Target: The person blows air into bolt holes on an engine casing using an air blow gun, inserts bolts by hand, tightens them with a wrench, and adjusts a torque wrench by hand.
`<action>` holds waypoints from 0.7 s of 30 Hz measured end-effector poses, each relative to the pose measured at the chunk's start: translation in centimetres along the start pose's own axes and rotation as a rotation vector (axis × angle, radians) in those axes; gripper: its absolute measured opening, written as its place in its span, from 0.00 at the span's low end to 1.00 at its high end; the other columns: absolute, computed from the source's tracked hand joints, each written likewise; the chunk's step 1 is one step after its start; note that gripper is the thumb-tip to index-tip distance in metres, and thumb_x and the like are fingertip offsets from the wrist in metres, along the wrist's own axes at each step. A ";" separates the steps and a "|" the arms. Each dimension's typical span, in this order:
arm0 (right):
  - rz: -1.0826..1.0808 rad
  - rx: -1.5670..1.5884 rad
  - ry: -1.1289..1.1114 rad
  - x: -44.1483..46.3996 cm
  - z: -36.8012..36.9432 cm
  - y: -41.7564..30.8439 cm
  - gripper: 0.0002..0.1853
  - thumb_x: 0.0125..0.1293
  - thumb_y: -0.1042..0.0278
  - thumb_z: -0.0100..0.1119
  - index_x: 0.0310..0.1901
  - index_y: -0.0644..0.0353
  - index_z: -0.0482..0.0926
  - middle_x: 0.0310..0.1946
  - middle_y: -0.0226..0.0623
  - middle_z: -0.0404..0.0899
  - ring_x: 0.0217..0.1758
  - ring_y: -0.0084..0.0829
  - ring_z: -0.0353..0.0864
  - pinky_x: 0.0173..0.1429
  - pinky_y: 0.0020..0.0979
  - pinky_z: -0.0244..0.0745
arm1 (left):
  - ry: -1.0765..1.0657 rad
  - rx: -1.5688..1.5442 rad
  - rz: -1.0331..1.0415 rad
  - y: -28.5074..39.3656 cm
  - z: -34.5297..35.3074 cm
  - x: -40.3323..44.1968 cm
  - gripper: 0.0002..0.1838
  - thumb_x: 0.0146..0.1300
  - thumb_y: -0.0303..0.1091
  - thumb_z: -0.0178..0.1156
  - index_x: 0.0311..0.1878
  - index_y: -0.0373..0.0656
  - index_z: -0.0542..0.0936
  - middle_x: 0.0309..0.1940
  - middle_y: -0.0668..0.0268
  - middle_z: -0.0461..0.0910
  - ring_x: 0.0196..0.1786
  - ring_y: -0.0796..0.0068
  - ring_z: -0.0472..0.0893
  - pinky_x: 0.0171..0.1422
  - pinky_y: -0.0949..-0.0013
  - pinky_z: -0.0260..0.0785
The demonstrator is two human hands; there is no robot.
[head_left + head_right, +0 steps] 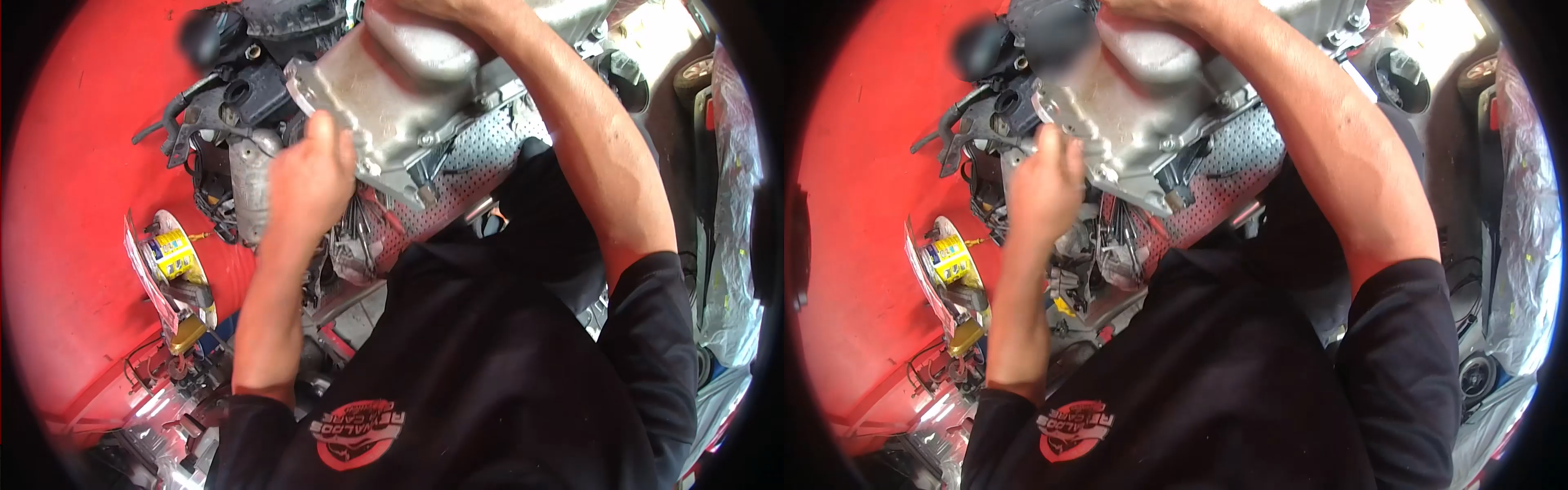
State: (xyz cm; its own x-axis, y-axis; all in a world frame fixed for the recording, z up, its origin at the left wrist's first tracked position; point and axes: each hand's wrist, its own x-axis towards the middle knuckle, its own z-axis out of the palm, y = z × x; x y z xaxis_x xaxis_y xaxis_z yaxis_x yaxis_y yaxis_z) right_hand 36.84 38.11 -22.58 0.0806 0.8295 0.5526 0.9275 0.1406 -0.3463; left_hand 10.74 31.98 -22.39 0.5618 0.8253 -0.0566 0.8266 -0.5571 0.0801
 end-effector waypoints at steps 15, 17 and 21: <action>0.023 -0.042 -0.082 0.2 -0.3 -0.4 0.19 0.62 0.53 0.57 0.26 0.63 0.82 0.26 0.46 0.81 0.29 0.44 0.82 0.39 0.45 0.77 | 0.125 -0.188 -0.082 0.0 0.7 -0.5 0.09 0.66 0.33 0.58 0.41 0.39 0.70 0.24 0.47 0.81 0.31 0.40 0.82 0.36 0.43 0.72; -0.003 -0.034 -0.030 -0.2 0.2 0.4 0.19 0.62 0.53 0.56 0.25 0.62 0.82 0.26 0.45 0.81 0.29 0.43 0.81 0.39 0.44 0.76 | 0.298 -0.372 -0.065 1.1 0.3 -0.7 0.10 0.67 0.36 0.56 0.42 0.38 0.70 0.24 0.47 0.80 0.32 0.39 0.82 0.39 0.41 0.72; -0.114 -0.029 0.165 -0.6 0.5 0.1 0.14 0.63 0.57 0.58 0.29 0.60 0.82 0.27 0.42 0.81 0.29 0.40 0.80 0.38 0.41 0.75 | 0.082 -0.213 -0.074 0.4 0.9 -0.1 0.10 0.70 0.35 0.55 0.47 0.40 0.69 0.30 0.44 0.81 0.35 0.37 0.81 0.40 0.42 0.71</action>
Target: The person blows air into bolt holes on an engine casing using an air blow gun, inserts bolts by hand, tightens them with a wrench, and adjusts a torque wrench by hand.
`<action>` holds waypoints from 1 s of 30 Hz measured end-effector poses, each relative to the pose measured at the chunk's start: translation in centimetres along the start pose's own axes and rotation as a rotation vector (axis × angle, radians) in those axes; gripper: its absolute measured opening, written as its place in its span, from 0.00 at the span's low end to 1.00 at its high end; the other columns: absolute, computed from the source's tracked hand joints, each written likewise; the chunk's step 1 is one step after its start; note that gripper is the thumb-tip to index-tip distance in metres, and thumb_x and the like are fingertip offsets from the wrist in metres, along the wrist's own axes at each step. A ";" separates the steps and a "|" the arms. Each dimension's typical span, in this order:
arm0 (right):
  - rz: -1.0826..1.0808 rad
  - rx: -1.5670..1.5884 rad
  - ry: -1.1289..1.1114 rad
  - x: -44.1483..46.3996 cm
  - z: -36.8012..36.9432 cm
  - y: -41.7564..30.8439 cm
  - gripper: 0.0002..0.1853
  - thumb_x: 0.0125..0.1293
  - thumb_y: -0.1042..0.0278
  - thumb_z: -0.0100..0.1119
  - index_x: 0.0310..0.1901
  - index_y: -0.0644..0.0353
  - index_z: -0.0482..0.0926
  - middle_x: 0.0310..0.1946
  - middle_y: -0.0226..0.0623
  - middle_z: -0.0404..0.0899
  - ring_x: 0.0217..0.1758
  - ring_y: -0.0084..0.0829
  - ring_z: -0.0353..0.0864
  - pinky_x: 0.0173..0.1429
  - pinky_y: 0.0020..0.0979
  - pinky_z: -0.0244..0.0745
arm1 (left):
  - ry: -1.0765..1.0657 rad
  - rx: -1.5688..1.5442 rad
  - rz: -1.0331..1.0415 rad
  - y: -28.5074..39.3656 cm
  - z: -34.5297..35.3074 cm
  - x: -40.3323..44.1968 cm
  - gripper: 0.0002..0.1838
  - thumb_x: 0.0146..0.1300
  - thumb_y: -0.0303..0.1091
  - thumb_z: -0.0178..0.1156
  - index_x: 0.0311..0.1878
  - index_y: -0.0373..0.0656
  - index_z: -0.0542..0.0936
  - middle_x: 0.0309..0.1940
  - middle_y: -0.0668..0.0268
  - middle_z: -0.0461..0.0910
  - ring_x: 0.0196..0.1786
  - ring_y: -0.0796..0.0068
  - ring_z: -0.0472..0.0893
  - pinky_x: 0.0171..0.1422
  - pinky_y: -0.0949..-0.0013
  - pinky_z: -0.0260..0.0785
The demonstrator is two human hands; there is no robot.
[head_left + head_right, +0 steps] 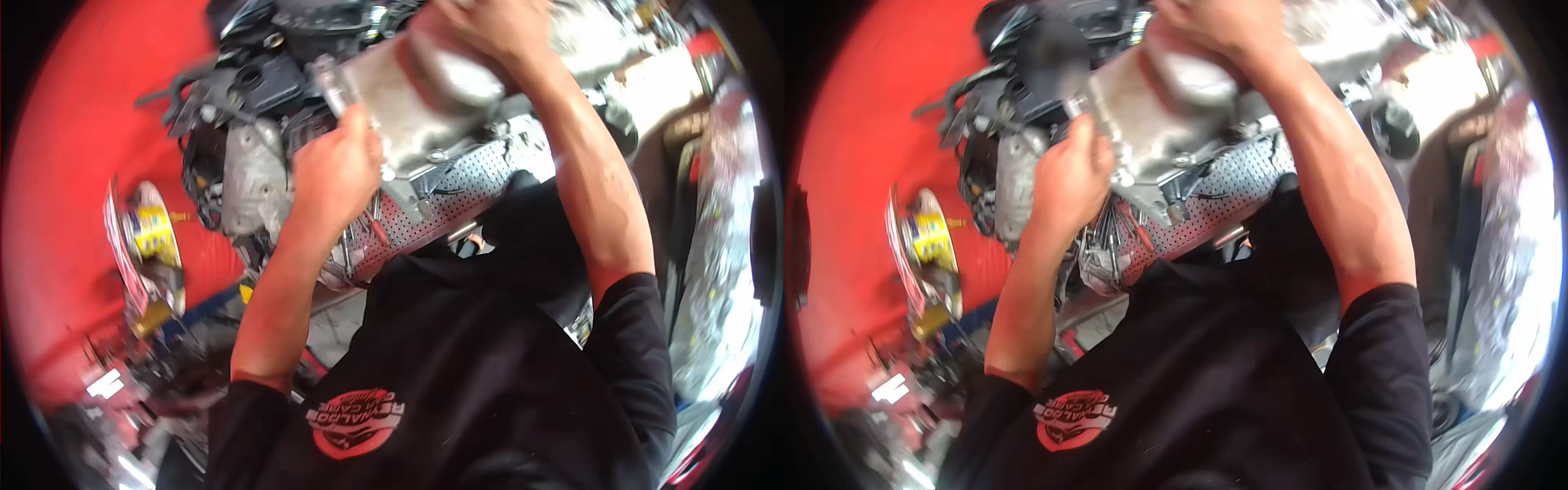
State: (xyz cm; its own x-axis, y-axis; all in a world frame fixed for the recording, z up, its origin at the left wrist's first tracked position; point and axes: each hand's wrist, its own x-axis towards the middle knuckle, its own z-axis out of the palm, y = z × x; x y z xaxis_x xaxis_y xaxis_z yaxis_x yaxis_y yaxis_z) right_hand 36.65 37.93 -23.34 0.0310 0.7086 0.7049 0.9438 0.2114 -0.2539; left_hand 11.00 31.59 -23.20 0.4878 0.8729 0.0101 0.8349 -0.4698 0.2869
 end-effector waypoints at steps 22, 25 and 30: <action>-1.007 -0.311 -0.812 -0.9 -4.2 -16.5 0.24 0.61 0.63 0.64 0.56 0.65 0.75 0.51 0.46 0.75 0.56 0.46 0.75 0.58 0.44 0.72 | 0.533 -1.332 -0.324 -5.3 10.0 -16.0 0.14 0.67 0.18 0.53 0.53 0.39 0.80 0.34 0.59 0.84 0.35 0.68 0.84 0.41 0.66 0.77; -1.025 -0.399 -1.042 -0.2 -3.2 -14.8 0.12 0.66 0.62 0.61 0.42 0.63 0.76 0.38 0.46 0.79 0.49 0.42 0.79 0.48 0.46 0.73 | 0.587 -1.583 -0.531 -7.7 12.5 -17.6 0.07 0.73 0.22 0.52 0.49 0.33 0.78 0.34 0.62 0.82 0.34 0.74 0.81 0.43 0.73 0.74; -0.174 -0.255 -1.171 -1.8 -2.0 -18.1 0.21 0.73 0.53 0.54 0.34 0.67 0.77 0.27 0.58 0.77 0.40 0.56 0.80 0.47 0.50 0.72 | 0.523 -1.557 -0.693 -10.5 13.0 -19.9 0.09 0.75 0.24 0.50 0.53 0.35 0.77 0.32 0.62 0.81 0.31 0.76 0.80 0.38 0.74 0.73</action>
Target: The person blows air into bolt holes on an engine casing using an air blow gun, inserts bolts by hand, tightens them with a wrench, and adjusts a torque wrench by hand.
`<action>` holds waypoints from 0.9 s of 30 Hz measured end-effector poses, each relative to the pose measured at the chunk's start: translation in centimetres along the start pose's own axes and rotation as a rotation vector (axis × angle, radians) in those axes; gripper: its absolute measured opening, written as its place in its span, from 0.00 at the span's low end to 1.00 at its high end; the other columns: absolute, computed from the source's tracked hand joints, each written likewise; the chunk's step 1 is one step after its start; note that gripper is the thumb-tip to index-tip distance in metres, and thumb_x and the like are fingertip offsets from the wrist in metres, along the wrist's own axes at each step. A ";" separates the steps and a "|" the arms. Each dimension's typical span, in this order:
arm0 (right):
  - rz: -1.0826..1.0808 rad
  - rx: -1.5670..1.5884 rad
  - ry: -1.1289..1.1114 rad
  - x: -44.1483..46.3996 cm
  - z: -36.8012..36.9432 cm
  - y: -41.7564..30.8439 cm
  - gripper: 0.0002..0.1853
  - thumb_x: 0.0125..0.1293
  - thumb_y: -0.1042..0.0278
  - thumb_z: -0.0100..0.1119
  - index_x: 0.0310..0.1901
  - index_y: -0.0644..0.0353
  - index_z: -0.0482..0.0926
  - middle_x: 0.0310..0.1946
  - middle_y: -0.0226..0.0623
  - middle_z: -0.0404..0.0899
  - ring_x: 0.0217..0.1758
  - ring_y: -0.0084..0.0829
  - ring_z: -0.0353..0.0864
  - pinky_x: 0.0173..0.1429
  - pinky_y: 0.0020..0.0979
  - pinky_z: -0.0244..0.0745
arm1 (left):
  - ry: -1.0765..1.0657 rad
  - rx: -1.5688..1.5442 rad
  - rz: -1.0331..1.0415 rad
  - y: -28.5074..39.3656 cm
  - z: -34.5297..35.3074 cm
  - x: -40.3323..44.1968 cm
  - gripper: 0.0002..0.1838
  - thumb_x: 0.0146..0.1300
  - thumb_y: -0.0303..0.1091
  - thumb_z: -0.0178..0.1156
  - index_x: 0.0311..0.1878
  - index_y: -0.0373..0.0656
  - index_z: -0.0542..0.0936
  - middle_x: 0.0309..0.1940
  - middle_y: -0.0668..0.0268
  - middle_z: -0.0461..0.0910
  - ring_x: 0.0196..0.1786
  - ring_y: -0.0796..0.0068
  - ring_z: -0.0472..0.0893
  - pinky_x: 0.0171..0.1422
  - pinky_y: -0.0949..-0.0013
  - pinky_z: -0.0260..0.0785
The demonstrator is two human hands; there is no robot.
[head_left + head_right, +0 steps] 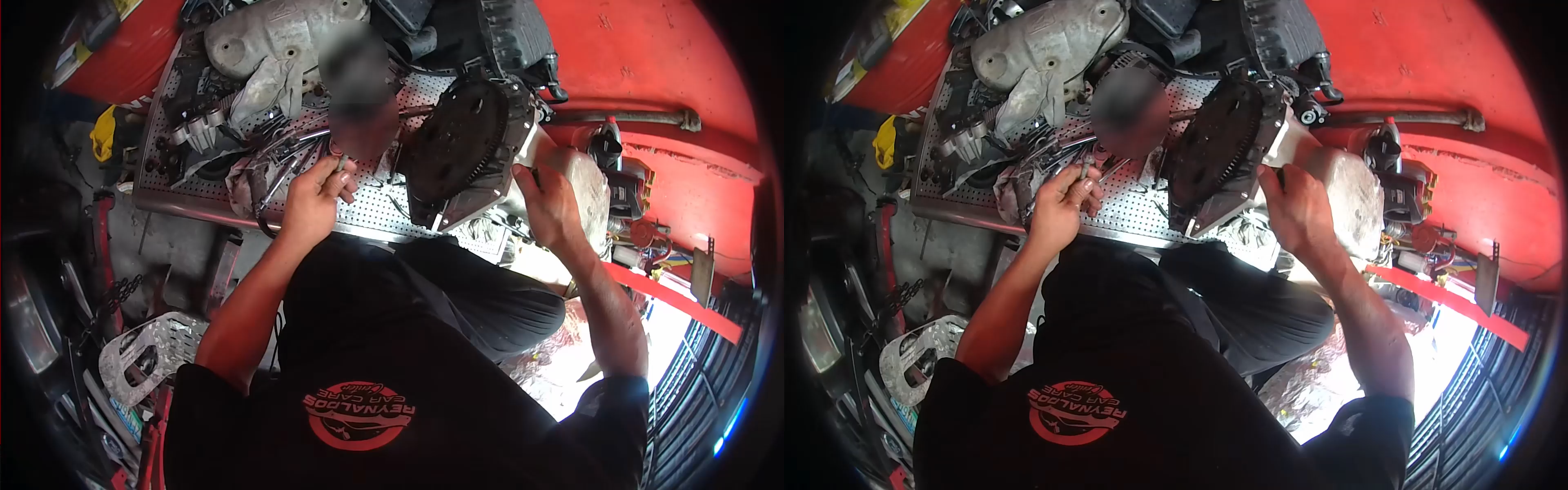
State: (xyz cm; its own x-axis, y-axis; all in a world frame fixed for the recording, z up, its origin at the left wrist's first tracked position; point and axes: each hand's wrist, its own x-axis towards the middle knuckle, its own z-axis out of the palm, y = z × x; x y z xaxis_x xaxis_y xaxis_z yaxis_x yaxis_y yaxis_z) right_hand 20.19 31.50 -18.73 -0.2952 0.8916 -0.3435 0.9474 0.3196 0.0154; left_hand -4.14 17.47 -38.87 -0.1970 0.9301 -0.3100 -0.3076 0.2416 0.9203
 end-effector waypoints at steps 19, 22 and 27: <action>-0.555 -0.655 0.064 2.0 -0.4 3.1 0.14 0.61 0.70 0.56 0.49 0.62 0.74 0.36 0.44 0.77 0.34 0.44 0.81 0.39 0.41 0.81 | 0.138 0.139 -0.018 -3.4 -5.6 1.8 0.08 0.74 0.25 0.52 0.50 0.35 0.79 0.28 0.67 0.78 0.28 0.80 0.77 0.35 0.75 0.71; -0.131 -0.119 -0.164 1.9 -1.5 1.4 0.14 0.71 0.63 0.51 0.37 0.67 0.79 0.27 0.50 0.80 0.30 0.48 0.84 0.37 0.43 0.81 | 0.162 0.120 -0.009 -3.7 -5.8 1.9 0.08 0.75 0.25 0.52 0.50 0.36 0.78 0.28 0.66 0.79 0.27 0.79 0.77 0.35 0.74 0.72; 0.379 0.426 -0.323 1.3 -2.0 -1.0 0.28 0.72 0.51 0.52 0.26 0.75 0.78 0.20 0.57 0.79 0.28 0.51 0.85 0.32 0.40 0.80 | 0.169 0.135 -0.038 -4.9 -6.0 1.7 0.08 0.76 0.26 0.51 0.50 0.36 0.78 0.29 0.65 0.79 0.27 0.78 0.78 0.35 0.74 0.72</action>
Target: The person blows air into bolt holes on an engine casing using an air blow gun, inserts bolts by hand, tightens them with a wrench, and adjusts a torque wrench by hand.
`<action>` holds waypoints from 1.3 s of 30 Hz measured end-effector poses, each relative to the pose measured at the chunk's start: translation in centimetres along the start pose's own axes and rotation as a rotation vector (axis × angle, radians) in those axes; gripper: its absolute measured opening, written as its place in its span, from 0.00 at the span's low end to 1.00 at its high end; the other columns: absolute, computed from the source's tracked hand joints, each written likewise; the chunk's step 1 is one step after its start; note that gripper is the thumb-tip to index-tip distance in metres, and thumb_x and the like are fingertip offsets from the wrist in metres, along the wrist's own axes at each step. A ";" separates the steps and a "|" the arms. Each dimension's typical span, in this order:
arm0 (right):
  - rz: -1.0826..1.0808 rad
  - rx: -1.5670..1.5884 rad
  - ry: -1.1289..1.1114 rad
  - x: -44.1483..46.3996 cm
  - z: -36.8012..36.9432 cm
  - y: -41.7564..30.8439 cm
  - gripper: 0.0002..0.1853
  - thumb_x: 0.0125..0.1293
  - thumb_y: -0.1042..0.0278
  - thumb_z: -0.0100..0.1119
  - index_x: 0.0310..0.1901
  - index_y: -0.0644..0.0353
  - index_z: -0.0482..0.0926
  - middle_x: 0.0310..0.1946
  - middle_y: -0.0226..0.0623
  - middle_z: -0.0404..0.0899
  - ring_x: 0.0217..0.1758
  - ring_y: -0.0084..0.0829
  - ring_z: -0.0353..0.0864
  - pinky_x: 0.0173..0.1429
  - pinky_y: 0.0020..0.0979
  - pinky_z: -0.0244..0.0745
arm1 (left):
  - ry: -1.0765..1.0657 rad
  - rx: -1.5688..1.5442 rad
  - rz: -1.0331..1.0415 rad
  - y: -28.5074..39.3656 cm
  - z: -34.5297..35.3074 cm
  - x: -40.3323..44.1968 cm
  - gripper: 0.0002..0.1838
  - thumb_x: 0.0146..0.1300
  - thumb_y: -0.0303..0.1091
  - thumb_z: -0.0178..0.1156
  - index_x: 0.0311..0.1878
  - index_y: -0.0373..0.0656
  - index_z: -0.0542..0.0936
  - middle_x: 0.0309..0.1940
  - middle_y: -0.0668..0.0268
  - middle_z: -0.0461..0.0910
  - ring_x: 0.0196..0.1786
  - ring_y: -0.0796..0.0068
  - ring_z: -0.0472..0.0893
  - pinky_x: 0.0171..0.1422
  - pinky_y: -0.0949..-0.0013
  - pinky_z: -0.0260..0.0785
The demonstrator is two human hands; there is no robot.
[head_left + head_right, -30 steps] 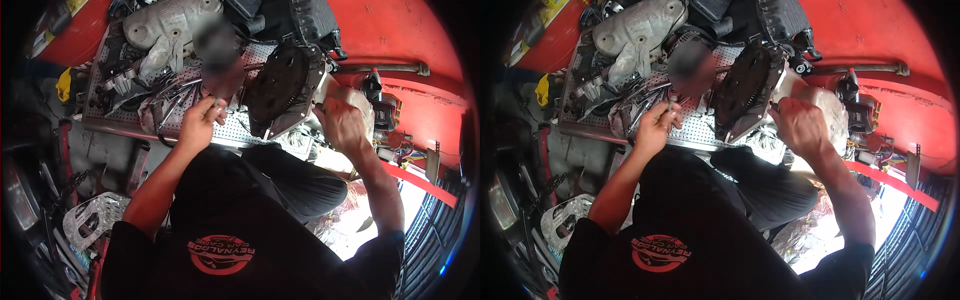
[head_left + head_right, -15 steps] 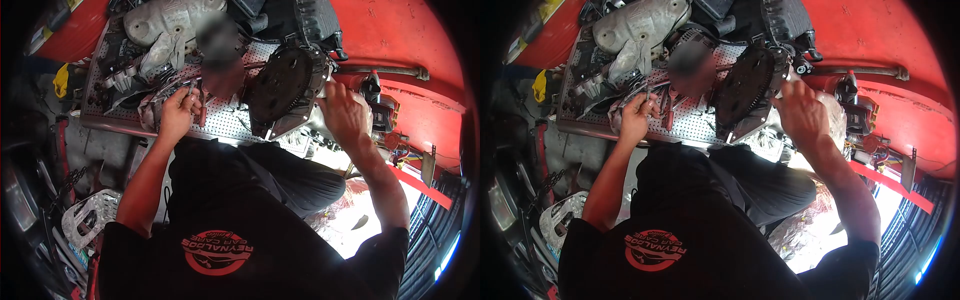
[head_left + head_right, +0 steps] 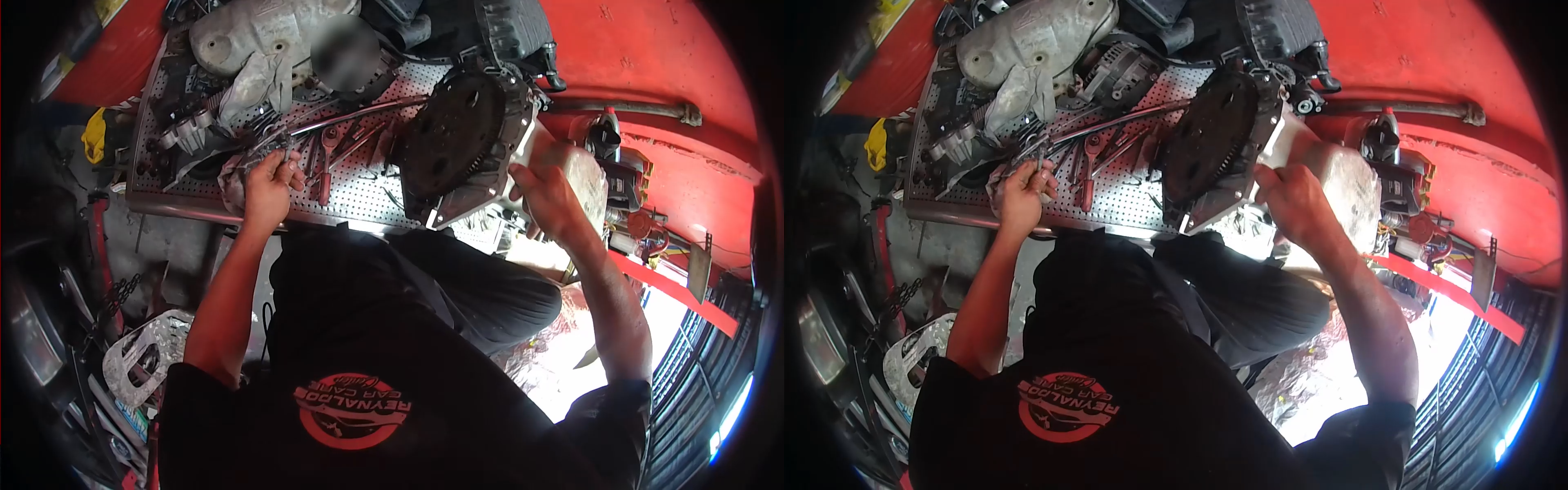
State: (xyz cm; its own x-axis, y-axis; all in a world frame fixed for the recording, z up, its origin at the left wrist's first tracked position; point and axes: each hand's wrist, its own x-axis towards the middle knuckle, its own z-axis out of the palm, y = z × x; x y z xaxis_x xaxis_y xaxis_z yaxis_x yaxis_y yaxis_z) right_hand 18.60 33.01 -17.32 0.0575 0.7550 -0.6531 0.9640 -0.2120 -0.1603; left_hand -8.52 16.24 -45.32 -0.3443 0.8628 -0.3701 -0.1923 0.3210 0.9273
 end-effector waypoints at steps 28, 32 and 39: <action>-1.137 -1.170 0.384 1.1 -2.3 2.6 0.19 0.56 0.73 0.56 0.50 0.67 0.77 0.38 0.41 0.74 0.46 0.36 0.79 0.42 0.34 0.82 | -0.009 -0.005 0.014 -0.5 0.5 0.7 0.07 0.74 0.25 0.53 0.48 0.35 0.78 0.27 0.65 0.79 0.25 0.78 0.78 0.33 0.73 0.73; -1.025 -1.209 0.357 3.6 -2.1 4.3 0.08 0.60 0.71 0.56 0.37 0.65 0.75 0.35 0.43 0.74 0.43 0.36 0.77 0.41 0.36 0.80 | -0.027 -0.007 0.004 -0.6 0.1 0.7 0.07 0.75 0.28 0.54 0.49 0.37 0.79 0.28 0.65 0.79 0.27 0.78 0.78 0.34 0.73 0.72; -0.068 0.132 0.054 0.7 0.4 2.4 0.10 0.66 0.64 0.53 0.38 0.64 0.75 0.28 0.38 0.72 0.34 0.35 0.78 0.38 0.39 0.81 | 0.003 -0.012 -0.021 -1.1 0.5 0.7 0.07 0.75 0.28 0.53 0.48 0.38 0.79 0.29 0.65 0.79 0.27 0.78 0.78 0.33 0.73 0.72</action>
State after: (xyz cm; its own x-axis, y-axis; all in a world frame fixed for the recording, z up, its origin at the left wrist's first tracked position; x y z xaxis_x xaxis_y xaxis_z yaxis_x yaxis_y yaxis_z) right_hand 20.87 32.81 -18.45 0.0107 0.8018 -0.5975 0.9238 -0.2366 -0.3009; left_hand -8.06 16.73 -46.56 -0.3425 0.8548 -0.3899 -0.2110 0.3344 0.9185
